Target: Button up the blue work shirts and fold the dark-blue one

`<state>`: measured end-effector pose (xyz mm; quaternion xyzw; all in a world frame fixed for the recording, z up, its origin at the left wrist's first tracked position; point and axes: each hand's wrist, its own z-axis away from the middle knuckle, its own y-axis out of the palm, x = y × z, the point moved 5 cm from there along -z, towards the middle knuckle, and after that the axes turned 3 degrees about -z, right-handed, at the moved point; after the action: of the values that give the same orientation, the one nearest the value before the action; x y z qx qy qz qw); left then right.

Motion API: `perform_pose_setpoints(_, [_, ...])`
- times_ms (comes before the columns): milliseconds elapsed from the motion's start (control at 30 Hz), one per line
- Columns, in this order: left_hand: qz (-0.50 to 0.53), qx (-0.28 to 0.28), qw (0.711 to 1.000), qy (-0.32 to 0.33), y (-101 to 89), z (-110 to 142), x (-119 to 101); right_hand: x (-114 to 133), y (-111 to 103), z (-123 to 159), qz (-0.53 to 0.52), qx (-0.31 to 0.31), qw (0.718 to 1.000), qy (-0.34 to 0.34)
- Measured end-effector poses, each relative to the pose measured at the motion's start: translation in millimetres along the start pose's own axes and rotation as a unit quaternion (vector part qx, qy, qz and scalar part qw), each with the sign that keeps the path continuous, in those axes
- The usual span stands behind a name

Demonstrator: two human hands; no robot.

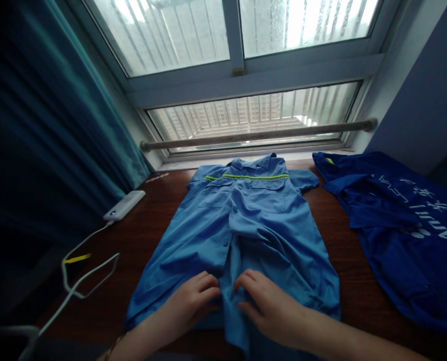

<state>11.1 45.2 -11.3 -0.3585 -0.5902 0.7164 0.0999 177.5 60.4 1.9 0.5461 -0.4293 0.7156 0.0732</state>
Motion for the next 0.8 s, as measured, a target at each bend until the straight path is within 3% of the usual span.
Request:
perform_pose_setpoints(133, [0.02, 0.014, 1.0, -0.015, -1.1, 10, 10, -42, -7, 25, 0.256, -0.114, 0.959, 0.055])
perform_pose_setpoints(267, [0.069, 0.036, 0.996, -0.049, -4.3, 11, 14, -78, -26, 45, 0.328, -0.186, 0.925, 0.04])
perform_pose_setpoints(333, [0.053, -0.001, 0.994, -0.093, -4.1, 8, 21, -89, -39, 51, 0.31, -0.221, 0.925, 0.024])
perform_pose_setpoints(400, [-0.02, -0.074, 0.987, -0.14, -3.2, 6, 30, -94, -52, 55, 0.271, -0.243, 0.931, 0.015])
perform_pose_setpoints(533, [-0.198, -0.181, 0.938, -0.22, 2.5, 10, 51, -85, -78, 63, 0.155, -0.263, 0.952, 0.026])
perform_pose_setpoints(633, [-0.251, -0.191, 0.913, -0.258, 1.8, 20, 68, -67, -100, 80, 0.055, -0.304, 0.949, 0.057])
perform_pose_setpoints(733, [-0.255, -0.171, 0.923, -0.233, -3.5, 27, 80, -45, -115, 105, -0.011, -0.35, 0.935, 0.053])
perform_pose_setpoints(800, [-0.245, -0.161, 0.932, -0.211, -7.3, 30, 85, -33, -117, 118, 0.003, -0.337, 0.941, 0.022])
